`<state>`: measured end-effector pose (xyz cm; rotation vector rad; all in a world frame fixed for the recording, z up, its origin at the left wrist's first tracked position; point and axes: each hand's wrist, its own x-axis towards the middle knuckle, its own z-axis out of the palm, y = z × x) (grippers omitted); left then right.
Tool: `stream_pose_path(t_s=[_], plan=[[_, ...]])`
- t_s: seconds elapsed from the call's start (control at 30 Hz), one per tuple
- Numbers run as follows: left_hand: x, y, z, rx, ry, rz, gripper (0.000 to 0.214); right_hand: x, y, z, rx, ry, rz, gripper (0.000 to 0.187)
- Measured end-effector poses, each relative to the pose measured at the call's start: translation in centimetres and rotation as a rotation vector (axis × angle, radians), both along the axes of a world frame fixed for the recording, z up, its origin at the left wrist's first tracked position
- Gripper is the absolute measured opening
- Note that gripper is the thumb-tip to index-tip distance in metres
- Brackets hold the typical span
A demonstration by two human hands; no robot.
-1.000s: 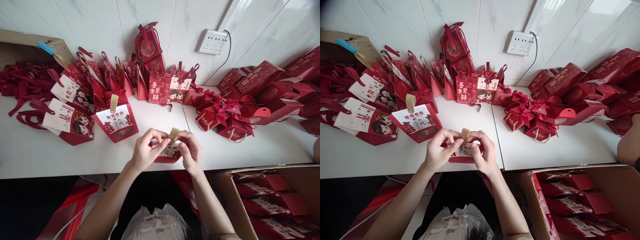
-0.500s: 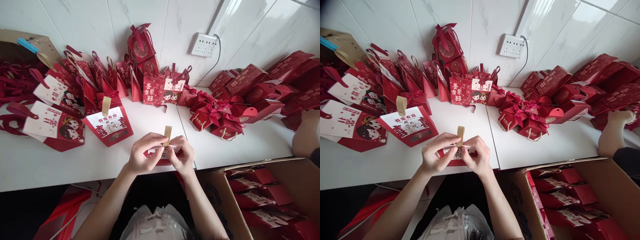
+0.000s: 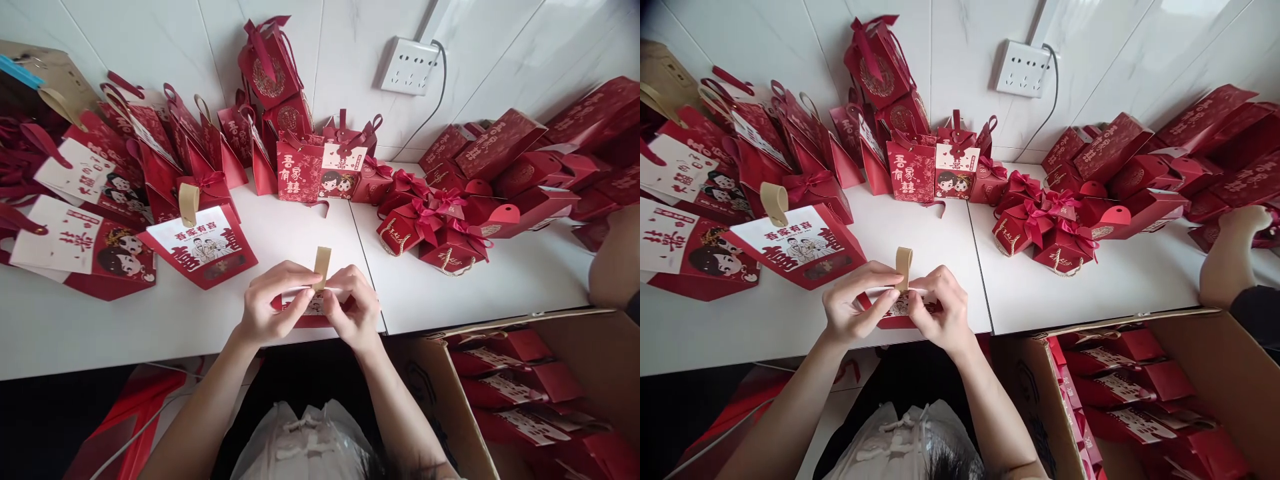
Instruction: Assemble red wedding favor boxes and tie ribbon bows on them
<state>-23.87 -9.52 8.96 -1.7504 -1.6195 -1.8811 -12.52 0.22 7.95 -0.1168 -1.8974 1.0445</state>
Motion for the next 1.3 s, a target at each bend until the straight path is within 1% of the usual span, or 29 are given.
stream_pose_path(t_s=[0.1, 0.27, 0.43, 0.7, 0.87, 1.0, 1.17, 1.3], plan=[[-0.02, -0.2, 0.08, -0.033, -0.001, 0.003, 0.023, -0.02, 0.12, 0.01, 0.003, 0.006, 0.007, 0.011], [-0.04, -0.41, 0.35, -0.068, -0.02, 0.008, 0.02, -0.1, 0.06, 0.05, 0.016, 0.003, -0.021, 0.009], [-0.23, -0.33, 0.44, -0.067, -0.046, -0.054, 0.025, -0.12, -0.03, 0.12, 0.003, -0.002, -0.028, 0.008], [-0.11, -0.25, 0.38, -0.054, -0.04, -0.026, 0.023, -0.19, -0.02, -0.03, 0.022, 0.026, -0.041, 0.009], [-0.24, -0.29, 0.35, -0.046, -0.026, -0.043, 0.025, -0.18, 0.01, -0.04, 0.028, 0.024, -0.024, 0.012], [-0.41, -0.28, 0.16, -0.038, -0.032, -0.079, 0.029, -0.13, 0.07, -0.17, 0.024, 0.01, -0.029, 0.01], [-0.5, -0.17, 0.19, -0.028, -0.038, -0.076, 0.026, -0.09, 0.2, -0.2, -0.002, 0.003, -0.002, 0.009], [-0.41, -0.13, 0.31, -0.026, -0.035, -0.069, 0.024, -0.07, 0.22, -0.14, 0.007, 0.01, -0.001, 0.01]])
